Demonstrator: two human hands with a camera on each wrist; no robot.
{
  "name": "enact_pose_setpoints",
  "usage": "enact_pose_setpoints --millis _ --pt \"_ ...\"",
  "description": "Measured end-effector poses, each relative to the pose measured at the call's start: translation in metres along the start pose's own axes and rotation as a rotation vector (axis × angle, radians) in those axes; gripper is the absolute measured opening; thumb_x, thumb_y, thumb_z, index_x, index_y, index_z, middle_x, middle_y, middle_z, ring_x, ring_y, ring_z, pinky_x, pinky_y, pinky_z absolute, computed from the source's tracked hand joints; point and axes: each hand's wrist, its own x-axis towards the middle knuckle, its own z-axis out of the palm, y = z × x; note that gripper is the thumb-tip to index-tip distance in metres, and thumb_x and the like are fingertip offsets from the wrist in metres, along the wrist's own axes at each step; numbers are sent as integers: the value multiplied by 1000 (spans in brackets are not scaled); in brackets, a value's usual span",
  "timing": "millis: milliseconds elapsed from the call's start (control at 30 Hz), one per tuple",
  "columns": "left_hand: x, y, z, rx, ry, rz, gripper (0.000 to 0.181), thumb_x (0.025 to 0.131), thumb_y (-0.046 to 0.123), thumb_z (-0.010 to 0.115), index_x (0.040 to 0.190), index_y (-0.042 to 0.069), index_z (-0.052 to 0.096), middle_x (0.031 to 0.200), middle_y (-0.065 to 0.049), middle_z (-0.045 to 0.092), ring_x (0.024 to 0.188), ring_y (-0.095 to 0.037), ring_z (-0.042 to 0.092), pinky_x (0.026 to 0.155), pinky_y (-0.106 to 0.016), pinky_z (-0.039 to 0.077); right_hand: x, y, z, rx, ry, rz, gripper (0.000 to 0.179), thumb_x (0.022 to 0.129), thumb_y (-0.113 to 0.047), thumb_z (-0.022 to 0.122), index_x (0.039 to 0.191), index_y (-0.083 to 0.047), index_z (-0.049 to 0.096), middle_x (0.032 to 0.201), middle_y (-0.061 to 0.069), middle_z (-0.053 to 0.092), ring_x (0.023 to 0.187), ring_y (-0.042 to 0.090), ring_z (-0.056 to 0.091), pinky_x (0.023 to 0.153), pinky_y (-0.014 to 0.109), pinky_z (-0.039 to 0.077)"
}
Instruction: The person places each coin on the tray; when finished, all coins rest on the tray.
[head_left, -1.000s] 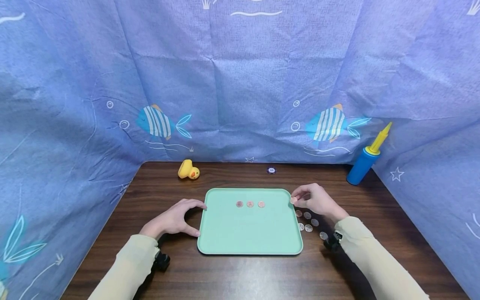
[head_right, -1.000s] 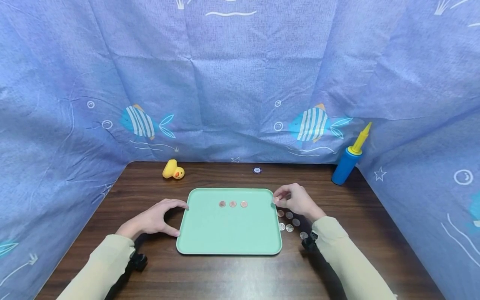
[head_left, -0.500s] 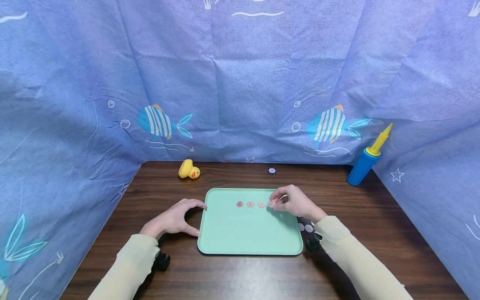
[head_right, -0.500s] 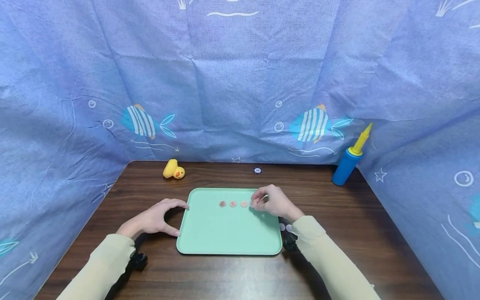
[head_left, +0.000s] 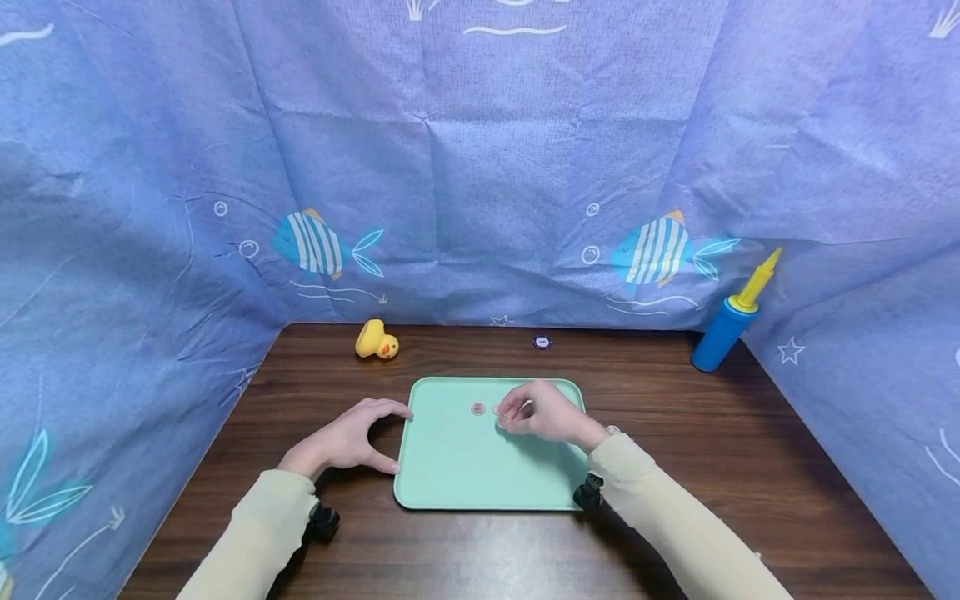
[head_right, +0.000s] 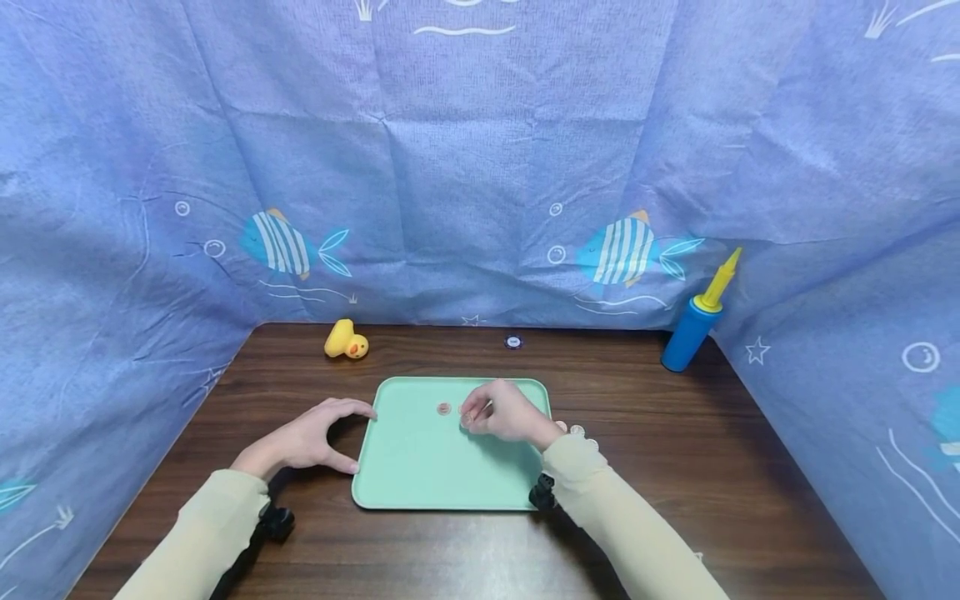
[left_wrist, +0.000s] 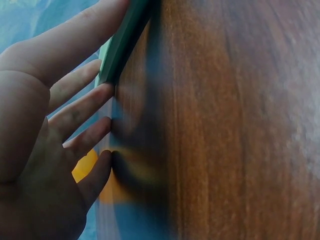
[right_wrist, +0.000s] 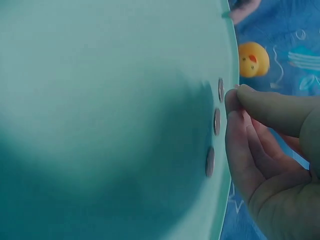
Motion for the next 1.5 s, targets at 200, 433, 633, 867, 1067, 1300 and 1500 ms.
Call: enact_pose_setpoints --millis 200,433,633,867,1067,1300,1500 --pt "-1 1 -1 -8 3 -12 79 75 49 95 143 24 62 151 -4 55 143 -33 43 114 -59 37 8 -8 14 -45 -29 -24 11 88 5 78 97 -1 79 83 5 75 78 8 68 76 23 59" --pt "-1 2 0 -1 5 0 80 75 49 95 143 22 62 151 -5 55 143 -33 43 115 -59 37 11 -10 23 -134 -62 8 9 92 0 78 96 -7 80 84 -1 74 76 5 69 75 23 57" --pt "0 1 0 -3 6 0 80 74 50 95 142 23 62 151 -4 56 143 -33 43 115 -58 37 12 -10 27 -181 -51 34 7 94 -6 79 95 -12 80 83 -3 75 77 6 68 76 26 56" --pt "0 0 -1 -9 3 -6 80 75 51 94 143 24 62 151 -4 55 143 -33 43 115 -59 37 15 -10 28 -232 -42 40 4 94 -11 81 96 -9 79 83 -3 72 78 7 65 76 30 55" --pt "0 0 0 -13 0 -4 80 75 51 94 143 24 62 151 -4 55 143 -33 43 114 -59 37 18 -11 30 -273 -21 61 2 91 -10 83 92 -10 81 83 -4 72 78 8 64 75 30 54" --pt "1 0 0 -13 0 -4 79 75 50 94 142 23 62 151 -3 56 143 -32 43 115 -59 37 23 -16 33 -291 -4 61 5 91 -11 83 90 -6 80 81 -4 72 79 10 64 75 34 54" --pt "1 1 -1 -14 -5 -15 79 75 49 95 142 24 62 151 -4 55 143 -32 43 115 -59 36 26 -15 36 -265 -3 94 5 91 -11 83 90 -8 80 87 -2 76 92 16 73 78 34 55"
